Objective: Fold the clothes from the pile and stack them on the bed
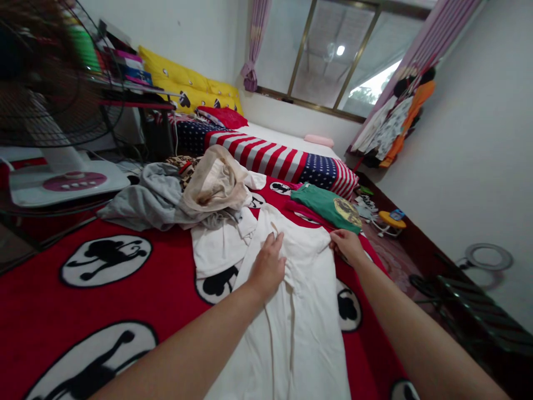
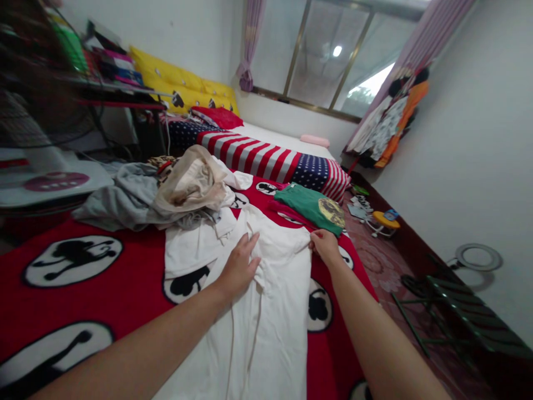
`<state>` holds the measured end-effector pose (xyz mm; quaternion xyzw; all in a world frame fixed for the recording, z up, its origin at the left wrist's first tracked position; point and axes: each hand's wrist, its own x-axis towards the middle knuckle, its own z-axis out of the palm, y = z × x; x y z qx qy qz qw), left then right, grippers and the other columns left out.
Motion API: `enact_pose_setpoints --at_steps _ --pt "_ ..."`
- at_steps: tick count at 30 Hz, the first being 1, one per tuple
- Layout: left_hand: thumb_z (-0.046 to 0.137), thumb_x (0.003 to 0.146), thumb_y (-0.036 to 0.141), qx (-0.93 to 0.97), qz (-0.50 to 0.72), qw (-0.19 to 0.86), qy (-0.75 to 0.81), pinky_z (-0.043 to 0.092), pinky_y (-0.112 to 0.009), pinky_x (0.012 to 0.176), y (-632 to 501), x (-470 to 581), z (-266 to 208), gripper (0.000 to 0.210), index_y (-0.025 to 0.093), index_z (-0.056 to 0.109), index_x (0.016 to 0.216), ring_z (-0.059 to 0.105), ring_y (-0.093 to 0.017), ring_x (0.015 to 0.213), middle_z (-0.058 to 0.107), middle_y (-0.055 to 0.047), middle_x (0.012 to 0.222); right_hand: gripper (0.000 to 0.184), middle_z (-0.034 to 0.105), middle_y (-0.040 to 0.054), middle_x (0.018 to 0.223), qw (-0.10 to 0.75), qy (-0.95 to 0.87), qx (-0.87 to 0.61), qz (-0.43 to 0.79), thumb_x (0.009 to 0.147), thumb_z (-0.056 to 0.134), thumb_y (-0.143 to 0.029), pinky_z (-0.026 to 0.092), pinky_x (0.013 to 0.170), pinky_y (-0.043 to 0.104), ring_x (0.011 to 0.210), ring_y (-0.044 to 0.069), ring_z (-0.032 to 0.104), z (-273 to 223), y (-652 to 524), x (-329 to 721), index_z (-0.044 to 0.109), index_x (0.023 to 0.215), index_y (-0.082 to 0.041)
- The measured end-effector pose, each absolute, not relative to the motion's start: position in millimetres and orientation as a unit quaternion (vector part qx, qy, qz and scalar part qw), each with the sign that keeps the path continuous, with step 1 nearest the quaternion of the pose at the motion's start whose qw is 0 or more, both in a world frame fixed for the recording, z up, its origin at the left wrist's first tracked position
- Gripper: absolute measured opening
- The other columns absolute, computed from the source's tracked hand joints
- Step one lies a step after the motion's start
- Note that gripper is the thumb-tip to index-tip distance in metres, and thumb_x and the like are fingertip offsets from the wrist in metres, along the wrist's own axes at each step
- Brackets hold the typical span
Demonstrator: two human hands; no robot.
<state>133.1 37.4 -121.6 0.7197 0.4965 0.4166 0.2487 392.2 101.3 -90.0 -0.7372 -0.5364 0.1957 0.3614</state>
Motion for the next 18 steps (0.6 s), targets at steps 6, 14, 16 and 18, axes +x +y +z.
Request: enact_pose_setpoints --at_steps 6,14,16,18 --pt "0.051 0.079 0.004 0.724 0.421 0.235 0.492 0.039 -0.042 0.110 36.5 133.5 -122.1 0.064 0.014 0.043 0.141 0.044 -0.028 0.132 0.043 -0.018 0.139 0.015 0.069 0.0072 0.070 0.331 -0.551 -0.765 0.049 0.074 0.057 -0.026 0.045 0.060 0.027 0.066 0.020 0.063 -84.5 103.9 394.3 0.068 0.077 -0.017" --pt "0.048 0.086 0.010 0.710 0.496 0.097 0.491 0.027 -0.043 0.116 38.1 116.0 -102.1 0.042 0.019 0.058 0.126 0.030 -0.025 0.140 0.035 -0.011 0.151 0.031 0.069 0.0124 0.103 0.292 -0.663 -0.679 -0.120 0.088 0.047 -0.028 0.045 0.085 0.036 0.096 0.026 0.063 -72.4 63.8 331.2 0.065 0.110 -0.017" --pt "0.046 0.092 0.022 0.761 0.447 0.117 0.454 0.025 -0.042 0.116 38.0 114.7 -101.8 0.037 0.019 0.057 0.128 0.035 -0.023 0.138 0.045 -0.011 0.145 0.036 0.065 0.0138 0.118 0.252 -0.747 -0.605 -0.111 0.091 0.044 -0.030 0.043 0.094 0.037 0.109 0.025 0.059 -77.5 51.3 310.9 0.062 0.119 -0.015" --pt "0.046 0.094 0.034 0.808 0.361 0.142 0.444 0.019 -0.049 0.116 37.5 115.6 -106.0 0.042 0.020 0.053 0.134 0.033 -0.026 0.140 0.047 -0.011 0.145 0.045 0.054 0.0149 0.138 0.173 -0.800 -0.570 -0.079 0.094 0.039 -0.031 0.036 0.105 0.042 0.126 0.026 0.049 -90.3 42.2 296.0 0.053 0.133 -0.013"
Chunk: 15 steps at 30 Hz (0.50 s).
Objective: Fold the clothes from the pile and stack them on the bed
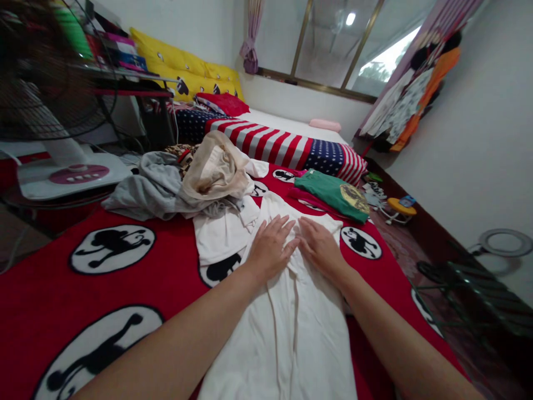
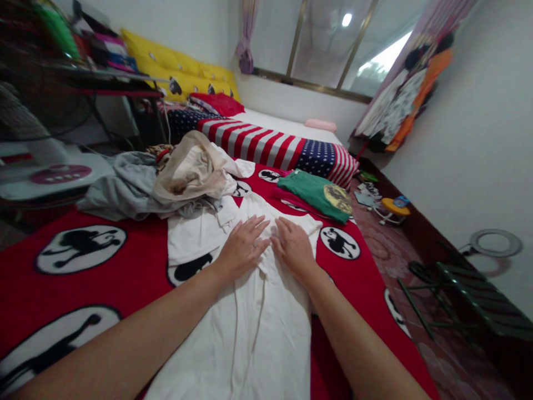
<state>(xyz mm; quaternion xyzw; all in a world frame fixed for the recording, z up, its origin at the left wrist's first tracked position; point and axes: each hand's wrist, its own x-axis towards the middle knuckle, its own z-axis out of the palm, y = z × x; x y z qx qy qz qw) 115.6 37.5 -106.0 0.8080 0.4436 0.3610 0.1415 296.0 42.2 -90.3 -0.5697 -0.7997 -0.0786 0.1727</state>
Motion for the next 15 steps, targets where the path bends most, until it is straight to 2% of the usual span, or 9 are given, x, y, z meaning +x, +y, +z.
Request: enact_pose_setpoints --at_steps 2,4,11,15 --pt "0.046 0.093 0.043 0.830 0.283 0.149 0.457 0.010 -0.055 0.116 37.3 117.1 -112.1 0.050 0.021 0.049 0.138 0.025 -0.030 0.143 0.040 -0.011 0.151 0.053 0.039 0.0133 0.151 0.102 -0.813 -0.571 -0.057 0.096 0.034 -0.033 0.027 0.112 0.048 0.139 0.027 0.034 -105.4 37.7 288.3 0.040 0.144 -0.012" --pt "0.044 0.093 0.048 0.840 0.237 0.146 0.466 0.005 -0.056 0.116 37.5 117.7 -117.1 0.055 0.021 0.046 0.141 0.019 -0.031 0.146 0.033 -0.011 0.155 0.055 0.029 0.0103 0.156 0.070 -0.804 -0.588 -0.048 0.098 0.031 -0.035 0.020 0.115 0.050 0.145 0.025 0.024 -116.6 37.1 286.6 0.032 0.149 -0.014" --pt "0.039 0.094 0.053 0.849 0.206 0.129 0.469 0.004 -0.055 0.116 38.8 117.5 -117.8 0.059 0.023 0.041 0.144 0.014 -0.029 0.147 0.028 -0.010 0.157 0.054 0.024 0.0080 0.158 0.059 -0.784 -0.617 -0.036 0.099 0.029 -0.038 0.019 0.115 0.053 0.146 0.026 0.020 -112.1 35.7 281.7 0.031 0.150 -0.018" --pt "0.042 0.093 0.054 0.852 0.195 0.130 0.468 0.008 -0.053 0.116 36.8 112.9 -115.7 0.066 0.018 0.035 0.147 0.010 -0.031 0.147 0.019 -0.016 0.158 0.053 0.022 0.0086 0.158 0.047 -0.765 -0.642 -0.026 0.100 0.029 -0.035 0.024 0.113 0.055 0.146 0.028 0.019 -108.1 11.8 277.9 0.031 0.150 -0.018"
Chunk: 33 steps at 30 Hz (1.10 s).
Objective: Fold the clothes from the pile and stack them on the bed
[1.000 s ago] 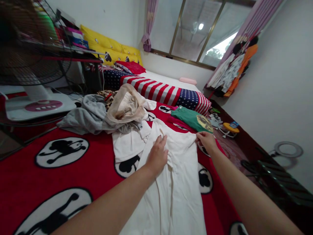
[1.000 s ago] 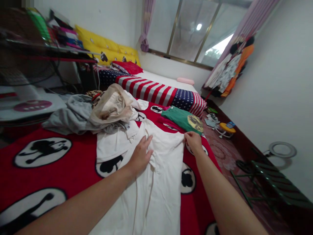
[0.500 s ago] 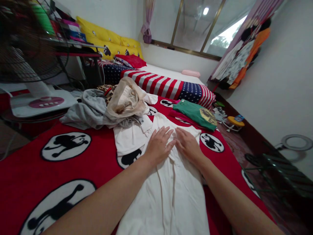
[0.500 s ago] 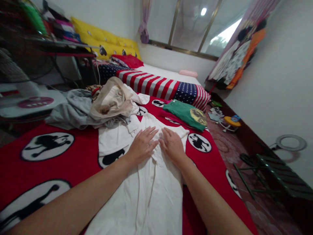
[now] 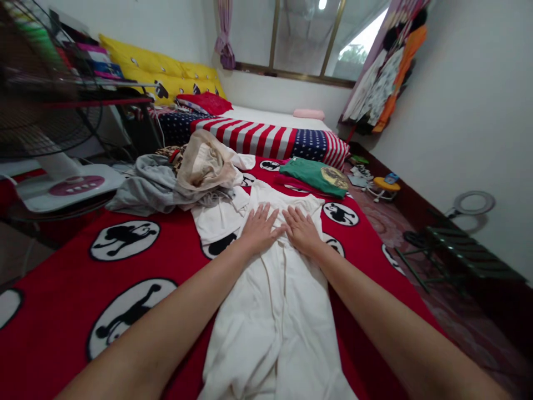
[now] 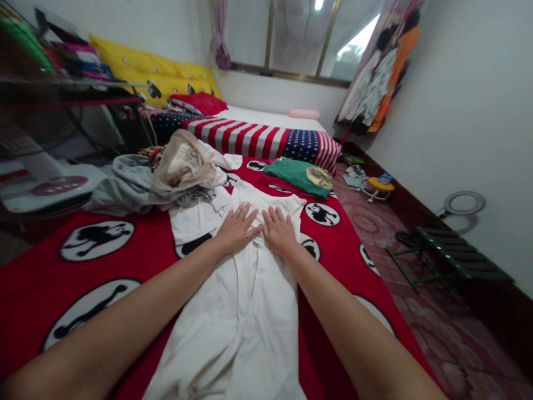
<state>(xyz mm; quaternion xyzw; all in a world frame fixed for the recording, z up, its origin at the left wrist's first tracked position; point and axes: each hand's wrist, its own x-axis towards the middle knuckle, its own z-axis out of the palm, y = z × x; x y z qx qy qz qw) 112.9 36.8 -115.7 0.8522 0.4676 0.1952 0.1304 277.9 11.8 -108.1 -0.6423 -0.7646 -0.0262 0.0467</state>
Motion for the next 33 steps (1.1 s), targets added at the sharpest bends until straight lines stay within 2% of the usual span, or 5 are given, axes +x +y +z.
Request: enact_pose_setpoints --at_steps 7,18,26,30,33 --pt "0.057 0.087 0.036 0.892 0.164 0.207 0.367 0.015 -0.049 0.116 -1.8 50.6 -113.9 0.067 0.019 0.034 0.148 0.012 -0.028 0.147 0.018 -0.018 0.158 0.052 0.026 0.0113 0.157 0.078 -0.825 -0.560 0.001 0.098 0.035 -0.035 0.028 0.113 0.052 0.145 0.026 0.021 -113.0 -85.4 314.0 0.036 0.148 -0.020" --pt "0.067 0.070 0.008 0.885 0.054 0.364 0.285 0.027 -0.051 0.113 -89.2 -45.8 -60.1 0.051 0.037 0.070 0.112 0.026 -0.029 0.144 0.035 0.000 0.154 0.056 0.034 0.0030 0.154 0.093 -0.891 -0.408 0.177 0.086 0.051 -0.013 0.034 0.111 0.050 0.143 0.024 0.028 -72.1 -209.1 343.7 0.050 0.136 -0.038" --pt "0.055 0.086 0.014 0.920 0.064 0.343 0.180 0.032 -0.041 0.114 -109.8 -27.8 -52.7 0.039 0.040 0.070 0.110 0.041 -0.022 0.136 0.060 0.001 0.133 0.021 0.067 0.0018 0.124 0.139 -0.930 -0.267 0.212 0.094 0.050 -0.024 0.030 0.114 0.040 0.124 0.018 0.056 -80.8 -194.8 309.0 0.068 0.102 -0.030" --pt "0.058 0.086 0.020 0.871 0.110 0.440 0.190 0.048 -0.033 0.097 -93.6 -11.9 -34.1 0.027 0.031 0.075 0.104 0.065 -0.022 0.107 0.073 -0.004 0.106 0.026 0.075 0.0078 0.099 0.222 -0.834 -0.334 0.378 0.093 0.051 -0.036 0.052 0.091 0.030 0.096 0.021 0.070 -66.0 -174.2 310.6 0.071 0.089 -0.021" --pt "0.068 0.079 0.041 0.754 0.232 0.534 0.304 0.055 -0.031 0.073 -48.8 16.5 -27.8 0.025 0.019 0.077 0.086 0.069 -0.024 0.078 0.075 -0.007 0.081 0.028 0.073 0.0059 0.079 0.343 -0.672 -0.453 0.475 0.081 0.065 -0.044 0.055 0.065 0.027 0.074 0.021 0.070 -43.7 -119.5 318.6 0.070 0.079 -0.017"
